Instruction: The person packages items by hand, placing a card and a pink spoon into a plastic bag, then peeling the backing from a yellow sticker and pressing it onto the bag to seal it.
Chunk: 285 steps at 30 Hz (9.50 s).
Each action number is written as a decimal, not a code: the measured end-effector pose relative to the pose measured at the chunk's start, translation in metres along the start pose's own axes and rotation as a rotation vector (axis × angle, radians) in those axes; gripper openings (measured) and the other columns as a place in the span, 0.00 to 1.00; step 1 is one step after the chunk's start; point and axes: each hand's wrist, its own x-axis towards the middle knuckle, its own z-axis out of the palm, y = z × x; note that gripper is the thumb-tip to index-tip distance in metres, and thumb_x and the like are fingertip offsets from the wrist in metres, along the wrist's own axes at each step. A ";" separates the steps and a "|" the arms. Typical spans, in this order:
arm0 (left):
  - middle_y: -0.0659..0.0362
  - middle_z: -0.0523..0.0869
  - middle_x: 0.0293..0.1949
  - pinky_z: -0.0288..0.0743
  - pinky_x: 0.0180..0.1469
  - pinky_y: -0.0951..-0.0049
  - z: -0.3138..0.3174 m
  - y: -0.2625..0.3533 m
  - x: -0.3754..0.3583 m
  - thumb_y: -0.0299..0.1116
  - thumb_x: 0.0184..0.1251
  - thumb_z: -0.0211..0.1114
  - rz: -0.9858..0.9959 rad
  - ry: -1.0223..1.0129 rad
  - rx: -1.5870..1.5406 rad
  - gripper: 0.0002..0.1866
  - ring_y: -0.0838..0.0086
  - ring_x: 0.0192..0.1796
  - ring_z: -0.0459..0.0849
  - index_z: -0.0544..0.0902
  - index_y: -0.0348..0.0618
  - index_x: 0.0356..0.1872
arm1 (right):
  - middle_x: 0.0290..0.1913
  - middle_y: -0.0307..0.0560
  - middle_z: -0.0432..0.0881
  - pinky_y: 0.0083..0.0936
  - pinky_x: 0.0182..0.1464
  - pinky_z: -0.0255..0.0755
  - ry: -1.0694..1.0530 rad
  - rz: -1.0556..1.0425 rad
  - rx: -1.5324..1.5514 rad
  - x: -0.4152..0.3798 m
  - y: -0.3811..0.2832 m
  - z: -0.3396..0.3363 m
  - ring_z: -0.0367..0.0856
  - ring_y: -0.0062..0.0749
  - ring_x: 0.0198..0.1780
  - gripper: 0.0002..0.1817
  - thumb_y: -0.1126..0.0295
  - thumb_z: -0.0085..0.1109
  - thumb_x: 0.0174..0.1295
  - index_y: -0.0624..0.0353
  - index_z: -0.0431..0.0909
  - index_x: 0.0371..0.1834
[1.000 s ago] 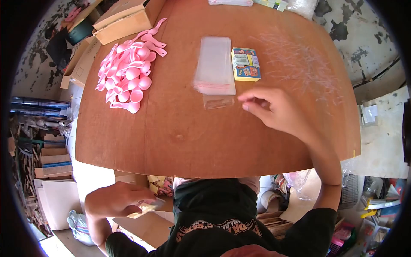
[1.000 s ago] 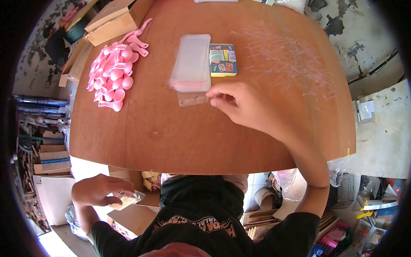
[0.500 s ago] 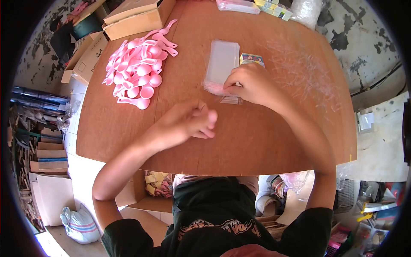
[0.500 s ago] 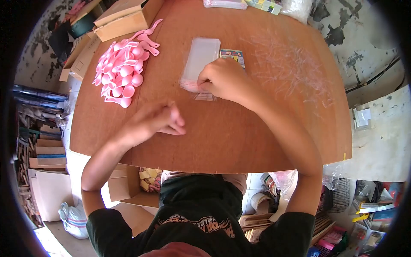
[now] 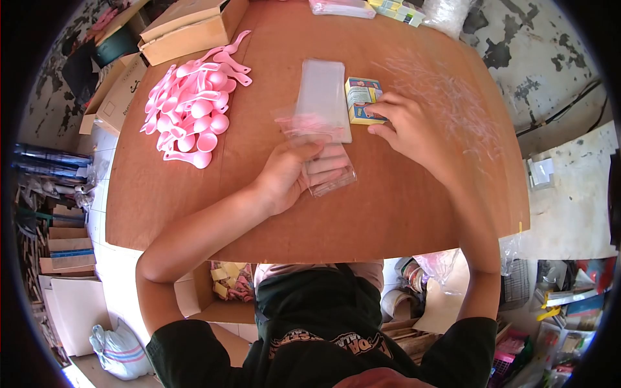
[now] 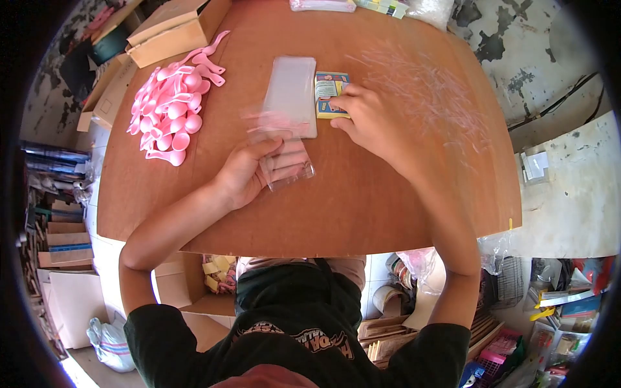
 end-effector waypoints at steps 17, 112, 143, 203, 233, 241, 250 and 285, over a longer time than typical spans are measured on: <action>0.49 0.79 0.52 0.75 0.60 0.66 -0.005 0.007 -0.007 0.24 0.64 0.62 0.174 -0.031 -0.032 0.23 0.63 0.55 0.80 0.66 0.38 0.59 | 0.30 0.45 0.80 0.30 0.28 0.71 0.201 0.199 -0.049 -0.037 -0.048 -0.030 0.80 0.39 0.28 0.02 0.75 0.60 0.58 0.59 0.80 0.33; 0.56 0.81 0.48 0.78 0.52 0.63 -0.005 -0.005 0.001 0.40 0.74 0.52 0.348 0.036 -0.067 0.17 0.69 0.51 0.82 0.72 0.40 0.54 | 0.42 0.48 0.81 0.20 0.41 0.77 0.043 0.617 1.560 -0.020 -0.074 0.048 0.81 0.24 0.40 0.19 0.79 0.59 0.60 0.69 0.69 0.53; 0.56 0.82 0.46 0.78 0.51 0.65 -0.004 -0.010 -0.005 0.41 0.73 0.54 0.295 0.037 -0.085 0.15 0.70 0.48 0.83 0.73 0.41 0.52 | 0.38 0.47 0.83 0.21 0.37 0.78 0.018 0.668 1.528 -0.029 -0.081 0.057 0.82 0.24 0.35 0.06 0.77 0.54 0.65 0.67 0.77 0.42; 0.50 0.81 0.48 0.79 0.54 0.64 -0.024 0.023 0.008 0.40 0.69 0.58 0.202 0.069 -0.132 0.19 0.66 0.50 0.83 0.71 0.40 0.53 | 0.27 0.48 0.80 0.25 0.32 0.74 0.304 0.178 0.264 0.020 -0.048 -0.017 0.81 0.28 0.29 0.04 0.74 0.59 0.61 0.61 0.78 0.38; 0.50 0.76 0.55 0.73 0.62 0.57 -0.007 0.001 -0.009 0.56 0.66 0.56 0.191 -0.133 -0.119 0.32 0.61 0.61 0.75 0.66 0.41 0.60 | 0.52 0.54 0.77 0.46 0.54 0.71 0.652 -0.301 -0.132 -0.059 -0.102 0.029 0.74 0.45 0.52 0.13 0.69 0.73 0.45 0.48 0.85 0.36; 0.51 0.73 0.57 0.70 0.61 0.59 -0.010 0.009 -0.007 0.62 0.69 0.48 0.230 -0.164 -0.180 0.37 0.65 0.59 0.74 0.66 0.35 0.61 | 0.40 0.53 0.83 0.31 0.48 0.75 0.337 -0.007 0.088 -0.027 -0.107 -0.067 0.81 0.41 0.44 0.09 0.81 0.62 0.53 0.63 0.82 0.38; 0.50 0.65 0.65 0.60 0.66 0.59 -0.007 0.007 -0.009 0.64 0.69 0.41 0.571 0.163 0.363 0.44 0.63 0.66 0.64 0.55 0.32 0.69 | 0.33 0.50 0.84 0.23 0.43 0.73 0.171 0.081 0.126 0.025 -0.102 -0.095 0.81 0.34 0.36 0.07 0.79 0.59 0.53 0.68 0.81 0.34; 0.55 0.85 0.29 0.71 0.28 0.77 0.008 0.000 -0.026 0.21 0.61 0.62 0.472 -0.216 1.078 0.17 0.86 0.27 0.76 0.77 0.35 0.53 | 0.28 0.41 0.75 0.31 0.29 0.74 -0.126 -0.046 -0.181 -0.006 -0.093 -0.010 0.78 0.33 0.34 0.05 0.70 0.65 0.42 0.58 0.79 0.20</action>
